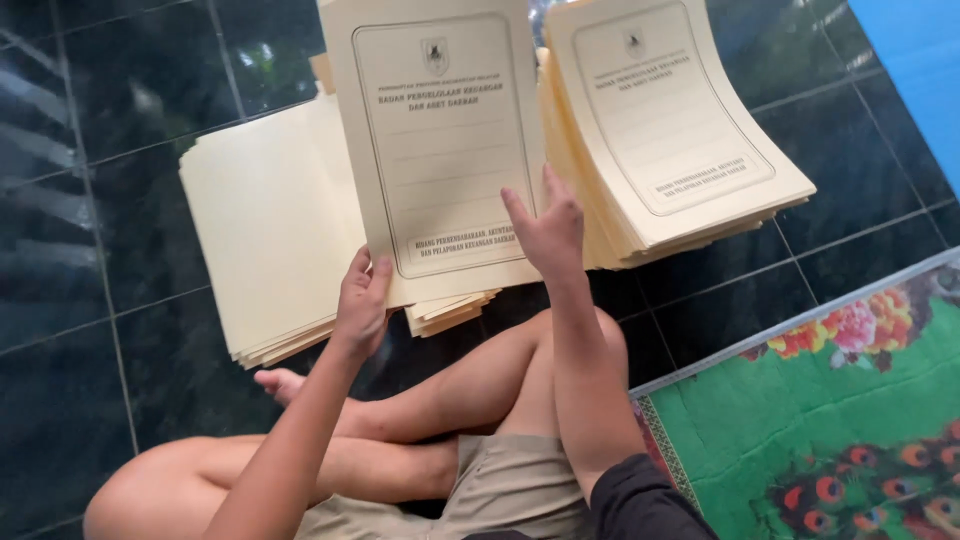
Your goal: Folding paper document covers along pre-scored lines and stacking them.
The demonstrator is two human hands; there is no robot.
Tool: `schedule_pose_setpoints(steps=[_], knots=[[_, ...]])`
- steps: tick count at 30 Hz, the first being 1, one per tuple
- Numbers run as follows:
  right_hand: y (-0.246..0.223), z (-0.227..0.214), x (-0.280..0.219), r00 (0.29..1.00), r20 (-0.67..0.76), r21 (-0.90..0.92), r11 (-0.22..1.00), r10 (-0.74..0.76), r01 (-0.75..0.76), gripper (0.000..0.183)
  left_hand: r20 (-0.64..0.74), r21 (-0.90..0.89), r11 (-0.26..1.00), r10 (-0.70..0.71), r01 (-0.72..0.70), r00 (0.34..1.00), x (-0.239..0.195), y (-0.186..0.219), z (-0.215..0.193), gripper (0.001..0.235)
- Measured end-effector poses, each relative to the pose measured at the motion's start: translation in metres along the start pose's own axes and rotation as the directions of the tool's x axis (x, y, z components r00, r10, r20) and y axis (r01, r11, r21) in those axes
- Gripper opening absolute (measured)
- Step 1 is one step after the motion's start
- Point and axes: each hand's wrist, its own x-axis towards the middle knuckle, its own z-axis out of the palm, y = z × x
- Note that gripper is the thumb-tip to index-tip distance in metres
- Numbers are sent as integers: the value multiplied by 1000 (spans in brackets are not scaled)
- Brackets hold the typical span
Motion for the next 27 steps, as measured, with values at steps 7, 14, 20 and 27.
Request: schedule_pose_setpoints(steps=[7,14,20,27], knots=[[-10,50,-26,983,166,-51,995,-81,90,73,-104,-143,987,59,-73,993,-40,-21,-67,28],[-8,53,-32,962,186,-145,962,-201,229,71,-115,-184,976,95,-115,989,-16,-74,-82,31],[-8,42,-27,967,214,151,983,-137,106,30,-80,6,999,-36,37,996,-7,-80,-76,47],[50,70,5,623,756,455,524,201,-720,46,93,712,702,-128,24,987,-38,-23,-50,158]])
